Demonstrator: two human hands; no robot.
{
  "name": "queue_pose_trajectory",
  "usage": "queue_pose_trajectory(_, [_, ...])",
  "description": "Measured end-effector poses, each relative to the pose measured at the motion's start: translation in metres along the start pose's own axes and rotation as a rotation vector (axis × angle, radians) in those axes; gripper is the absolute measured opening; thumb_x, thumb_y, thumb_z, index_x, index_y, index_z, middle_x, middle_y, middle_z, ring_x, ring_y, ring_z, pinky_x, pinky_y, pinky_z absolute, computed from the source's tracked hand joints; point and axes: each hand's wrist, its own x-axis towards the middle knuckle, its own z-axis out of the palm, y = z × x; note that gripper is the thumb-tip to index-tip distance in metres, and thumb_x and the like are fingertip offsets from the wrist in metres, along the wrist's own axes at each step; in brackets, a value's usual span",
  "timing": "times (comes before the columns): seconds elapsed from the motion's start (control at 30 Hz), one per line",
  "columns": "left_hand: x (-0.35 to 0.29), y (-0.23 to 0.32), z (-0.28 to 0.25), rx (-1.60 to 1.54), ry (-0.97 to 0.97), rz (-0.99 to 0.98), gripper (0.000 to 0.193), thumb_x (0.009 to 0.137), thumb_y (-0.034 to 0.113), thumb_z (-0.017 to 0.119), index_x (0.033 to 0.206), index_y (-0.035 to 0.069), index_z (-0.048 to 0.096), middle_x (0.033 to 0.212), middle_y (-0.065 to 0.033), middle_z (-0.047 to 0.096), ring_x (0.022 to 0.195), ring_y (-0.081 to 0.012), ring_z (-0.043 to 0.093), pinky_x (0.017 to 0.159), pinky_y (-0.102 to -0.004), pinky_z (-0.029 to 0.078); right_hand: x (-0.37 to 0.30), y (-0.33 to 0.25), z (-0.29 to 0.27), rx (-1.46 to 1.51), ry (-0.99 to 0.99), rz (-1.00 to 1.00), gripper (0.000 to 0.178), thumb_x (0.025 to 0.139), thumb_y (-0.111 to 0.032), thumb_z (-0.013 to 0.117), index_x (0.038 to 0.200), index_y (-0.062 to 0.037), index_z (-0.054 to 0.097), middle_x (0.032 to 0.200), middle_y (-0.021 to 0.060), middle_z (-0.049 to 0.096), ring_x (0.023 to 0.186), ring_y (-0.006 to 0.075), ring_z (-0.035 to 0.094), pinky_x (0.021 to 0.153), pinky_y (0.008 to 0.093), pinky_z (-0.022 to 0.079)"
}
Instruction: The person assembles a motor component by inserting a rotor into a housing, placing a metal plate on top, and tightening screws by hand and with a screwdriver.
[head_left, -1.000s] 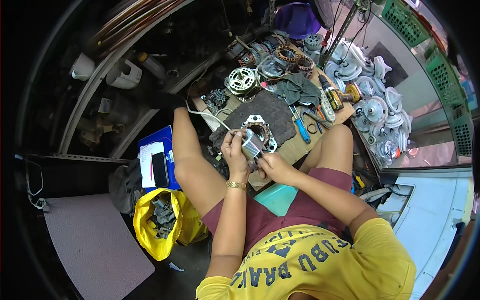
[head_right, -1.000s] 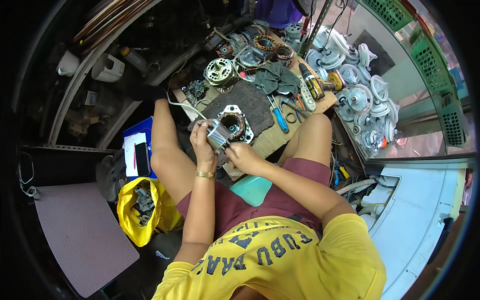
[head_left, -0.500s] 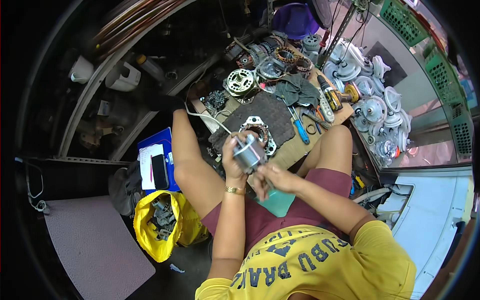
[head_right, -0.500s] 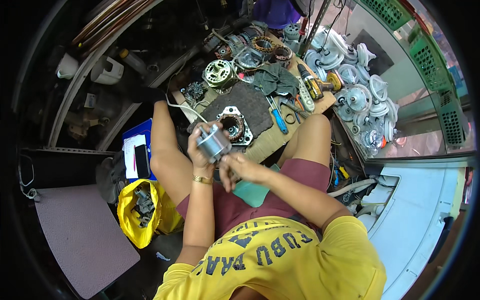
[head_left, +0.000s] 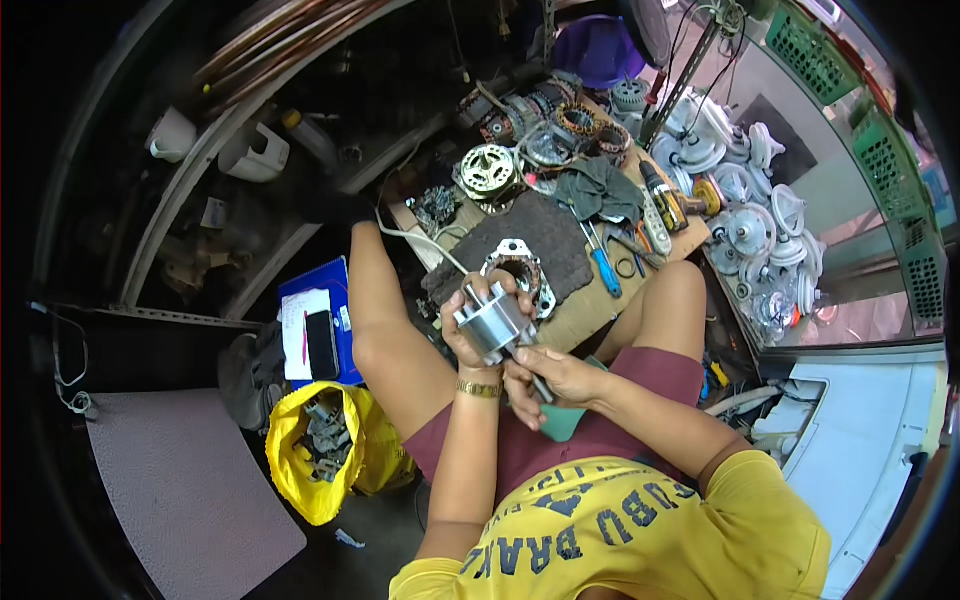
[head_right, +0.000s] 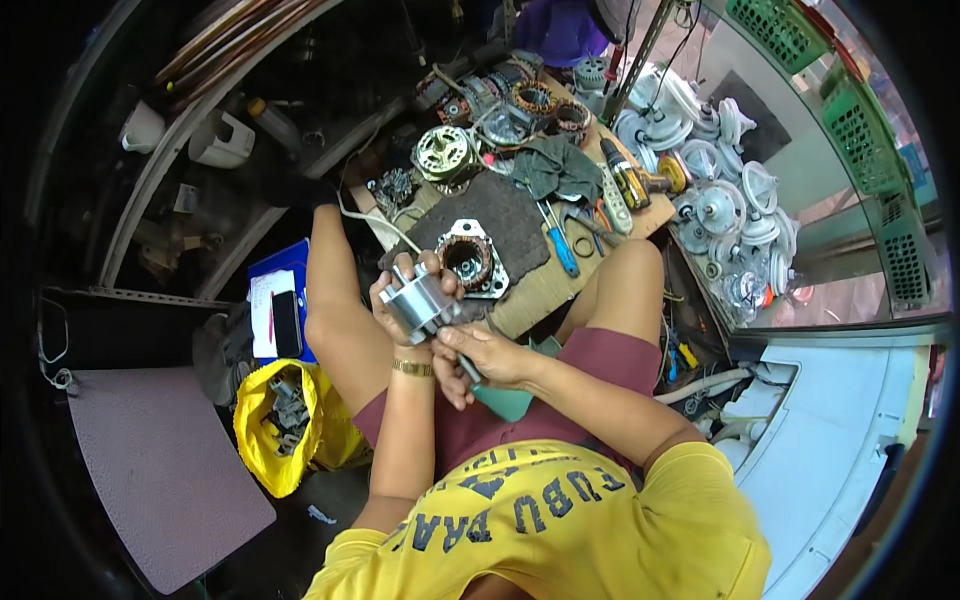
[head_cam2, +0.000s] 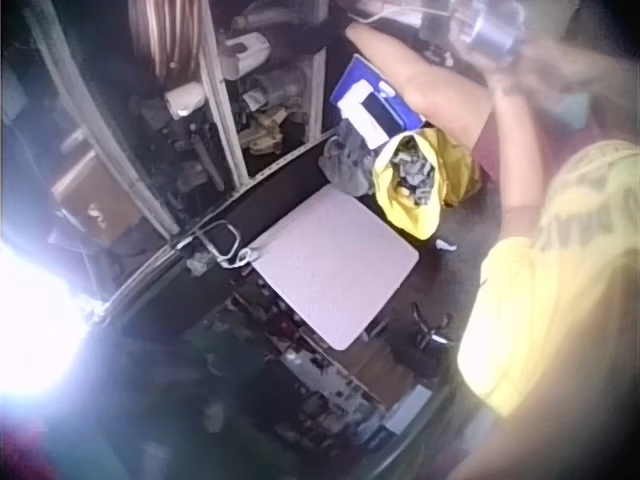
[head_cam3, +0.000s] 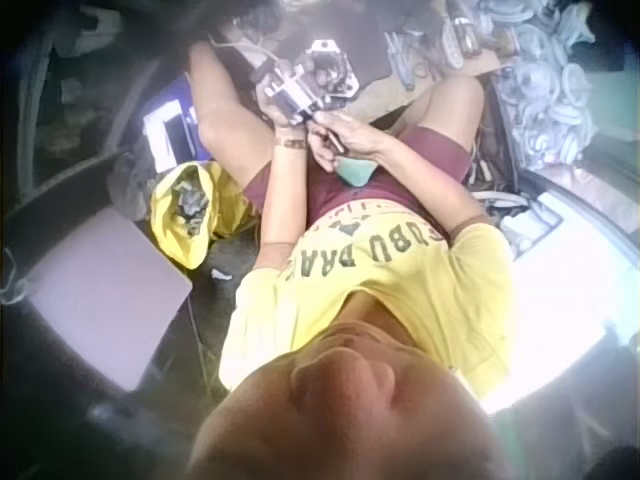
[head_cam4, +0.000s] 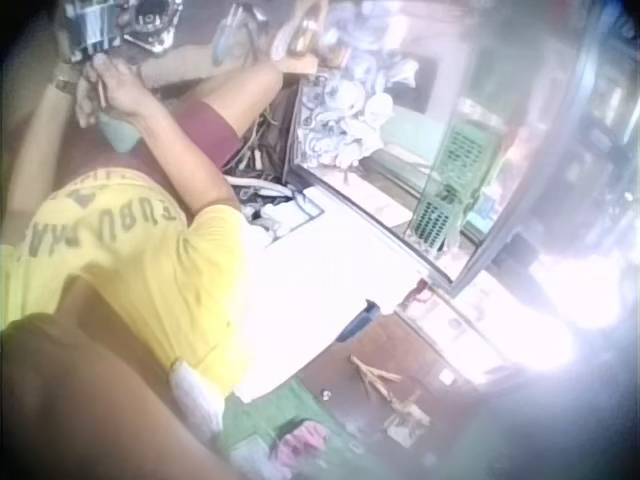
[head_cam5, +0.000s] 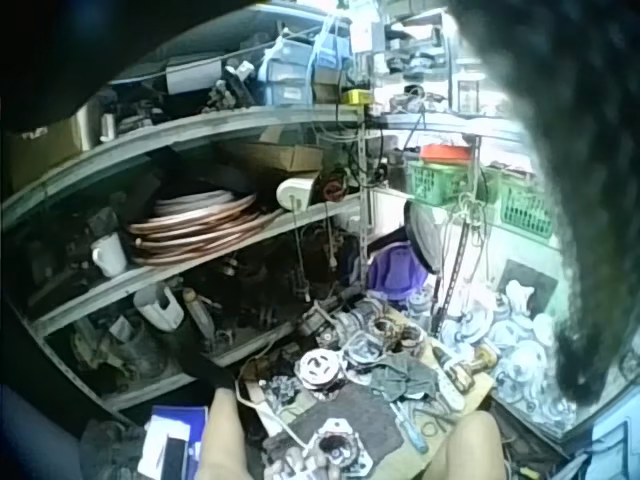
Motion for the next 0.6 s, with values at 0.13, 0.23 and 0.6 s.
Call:
queue_pose_trajectory(0.13, [0.011,0.007,0.002,0.544,0.245,-0.069,0.032,0.096,0.040,0.046,0.093,0.008,0.052,0.106,-0.0179,0.059,0.088,-0.0334,0.063,0.078,-0.0462,0.056,0.007,-0.003,-0.035,-0.565,0.233,-0.033,0.041,0.107,-0.038,0.037,0.093,-0.0030,0.051,0.065,0.0116,0.061,0.055,0.0218,0.065,0.048,0.0297,0.051])
queue_pose_trajectory(0.23, [0.002,0.006,0.001,0.314,0.180,-0.025,0.031,0.094,0.038,0.048,0.091,0.008,0.051,0.103,-0.0201,0.060,0.087,-0.0355,0.065,0.074,-0.0450,0.058,0.005,-0.004,-0.020,-0.609,0.288,-0.031,0.039,0.108,-0.036,0.037,0.092,-0.0035,0.052,0.066,0.0117,0.061,0.055,0.0216,0.065,0.049,0.0298,0.052])
queue_pose_trajectory(0.6, [0.003,0.006,0.005,0.103,0.095,0.007,0.033,0.093,0.037,0.048,0.095,0.005,0.051,0.102,-0.0216,0.062,0.084,-0.0350,0.067,0.073,-0.0439,0.058,0.006,-0.001,-0.008,-0.030,0.041,0.035,0.037,0.107,-0.035,0.036,0.097,-0.0016,0.049,0.067,0.0151,0.063,0.054,0.0239,0.065,0.050,0.0297,0.054])
